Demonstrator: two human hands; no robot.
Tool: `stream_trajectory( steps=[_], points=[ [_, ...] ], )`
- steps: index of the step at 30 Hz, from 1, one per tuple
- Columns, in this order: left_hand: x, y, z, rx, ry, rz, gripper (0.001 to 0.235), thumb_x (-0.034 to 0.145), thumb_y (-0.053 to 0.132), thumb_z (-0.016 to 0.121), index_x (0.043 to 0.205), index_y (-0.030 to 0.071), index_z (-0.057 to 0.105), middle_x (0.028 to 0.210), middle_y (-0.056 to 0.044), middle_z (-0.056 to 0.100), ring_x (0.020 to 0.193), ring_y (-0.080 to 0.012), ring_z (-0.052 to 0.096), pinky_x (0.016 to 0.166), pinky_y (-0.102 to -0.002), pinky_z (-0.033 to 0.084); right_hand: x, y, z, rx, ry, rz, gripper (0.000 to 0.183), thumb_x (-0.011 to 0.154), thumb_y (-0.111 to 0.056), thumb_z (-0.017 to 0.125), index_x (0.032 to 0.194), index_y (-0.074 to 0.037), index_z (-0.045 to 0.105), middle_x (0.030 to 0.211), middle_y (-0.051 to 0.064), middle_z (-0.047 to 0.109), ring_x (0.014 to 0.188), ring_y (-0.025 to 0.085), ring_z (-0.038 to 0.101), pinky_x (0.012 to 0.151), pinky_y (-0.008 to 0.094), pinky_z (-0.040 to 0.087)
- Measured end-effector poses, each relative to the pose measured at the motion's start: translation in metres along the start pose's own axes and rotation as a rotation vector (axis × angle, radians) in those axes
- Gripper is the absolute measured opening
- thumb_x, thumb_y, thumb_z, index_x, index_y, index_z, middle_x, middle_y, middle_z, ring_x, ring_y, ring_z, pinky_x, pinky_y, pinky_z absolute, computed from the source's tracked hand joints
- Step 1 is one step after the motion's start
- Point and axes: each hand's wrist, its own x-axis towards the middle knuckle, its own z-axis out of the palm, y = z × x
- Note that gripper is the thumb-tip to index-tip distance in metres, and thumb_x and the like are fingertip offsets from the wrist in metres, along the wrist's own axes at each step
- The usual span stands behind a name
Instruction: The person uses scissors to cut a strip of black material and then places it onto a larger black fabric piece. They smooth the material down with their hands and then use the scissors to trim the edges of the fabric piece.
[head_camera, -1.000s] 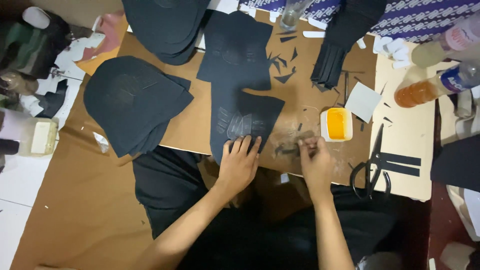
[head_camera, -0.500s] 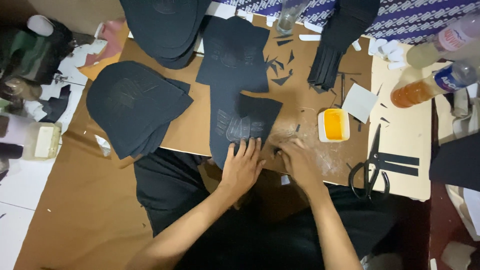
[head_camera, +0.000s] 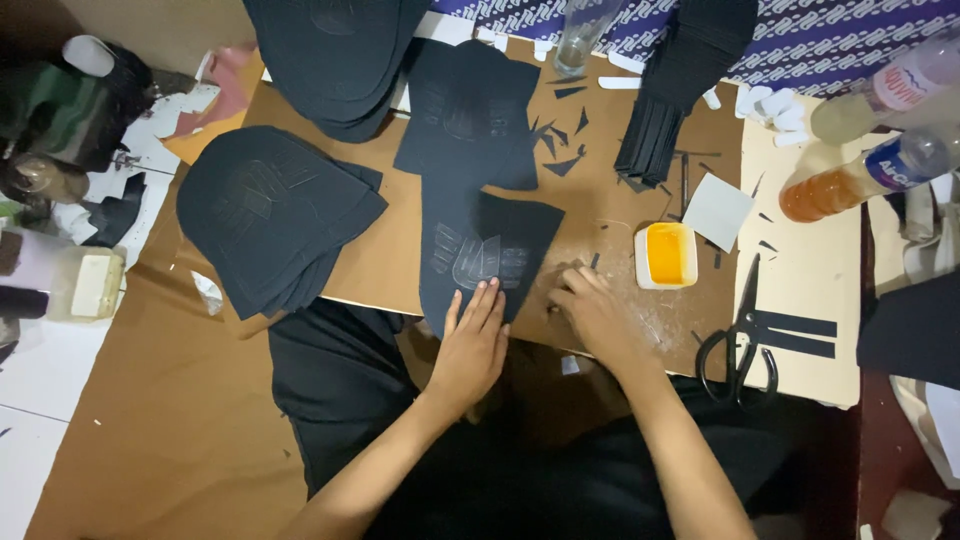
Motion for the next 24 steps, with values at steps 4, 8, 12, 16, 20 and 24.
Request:
stream_trajectory(
  steps=[4, 8, 12, 16, 20, 24],
  points=[
    [-0.002, -0.006, 0.004, 0.010, 0.033, 0.016, 0.044, 0.104, 0.013, 0.052, 0.144, -0.005, 0.053, 0.155, -0.021, 0.049, 0.147, -0.0325, 0.042, 0.123, -0.055, 0.021, 0.006, -0.001, -0.006, 0.021, -0.019, -0.014, 0.014, 0.096, -0.017, 0.056, 0.097, -0.023, 0.069, 0.093, -0.003, 0.057, 0.099, 0.020, 0.057, 0.085, 0.033, 0.046],
    [-0.004, -0.009, 0.007, -0.065, 0.045, 0.006, 0.043, 0.100, 0.007, 0.053, 0.142, -0.004, 0.054, 0.154, -0.020, 0.050, 0.146, -0.0340, 0.044, 0.123, -0.056, 0.023, 0.013, -0.006, -0.019, -0.002, -0.073, -0.062, 0.018, 0.092, -0.007, 0.061, 0.105, -0.019, 0.065, 0.093, -0.001, 0.052, 0.096, 0.022, 0.053, 0.088, 0.031, 0.043],
    [-0.004, -0.008, -0.001, -0.155, 0.050, -0.003, 0.041, 0.098, 0.001, 0.053, 0.138, -0.005, 0.057, 0.152, -0.021, 0.051, 0.145, -0.0372, 0.045, 0.123, -0.058, 0.025, 0.014, -0.003, -0.015, -0.014, -0.166, -0.040, 0.033, 0.087, 0.000, 0.067, 0.115, -0.017, 0.063, 0.103, 0.001, 0.064, 0.107, 0.021, 0.059, 0.101, 0.031, 0.043],
    [-0.004, -0.011, -0.002, -0.159, 0.040, 0.002, 0.042, 0.097, 0.000, 0.055, 0.138, -0.003, 0.057, 0.152, -0.022, 0.051, 0.145, -0.0383, 0.044, 0.122, -0.059, 0.025, 0.005, 0.008, 0.002, -0.052, -0.333, 0.090, 0.058, 0.091, -0.003, 0.061, 0.142, -0.026, 0.047, 0.134, -0.005, 0.064, 0.133, 0.019, 0.054, 0.114, 0.041, 0.039],
    [-0.002, -0.010, -0.008, -0.183, 0.046, -0.015, 0.037, 0.097, 0.000, 0.057, 0.133, -0.002, 0.063, 0.144, -0.020, 0.058, 0.140, -0.0376, 0.050, 0.120, -0.058, 0.029, 0.011, 0.005, -0.018, 0.204, -0.019, 0.196, 0.029, 0.089, -0.006, 0.065, 0.114, -0.021, 0.069, 0.101, 0.004, 0.068, 0.104, 0.027, 0.066, 0.091, 0.039, 0.051],
    [0.006, -0.006, -0.005, -0.390, 0.204, -0.130, 0.033, 0.096, 0.010, 0.068, 0.129, 0.013, 0.069, 0.124, -0.003, 0.072, 0.118, -0.0252, 0.068, 0.097, -0.039, 0.051, 0.020, -0.016, -0.008, 0.683, 0.230, 0.654, 0.016, 0.090, -0.035, 0.078, 0.103, -0.026, 0.075, 0.088, -0.006, 0.077, 0.081, 0.018, 0.073, 0.073, 0.032, 0.054]
  ],
)
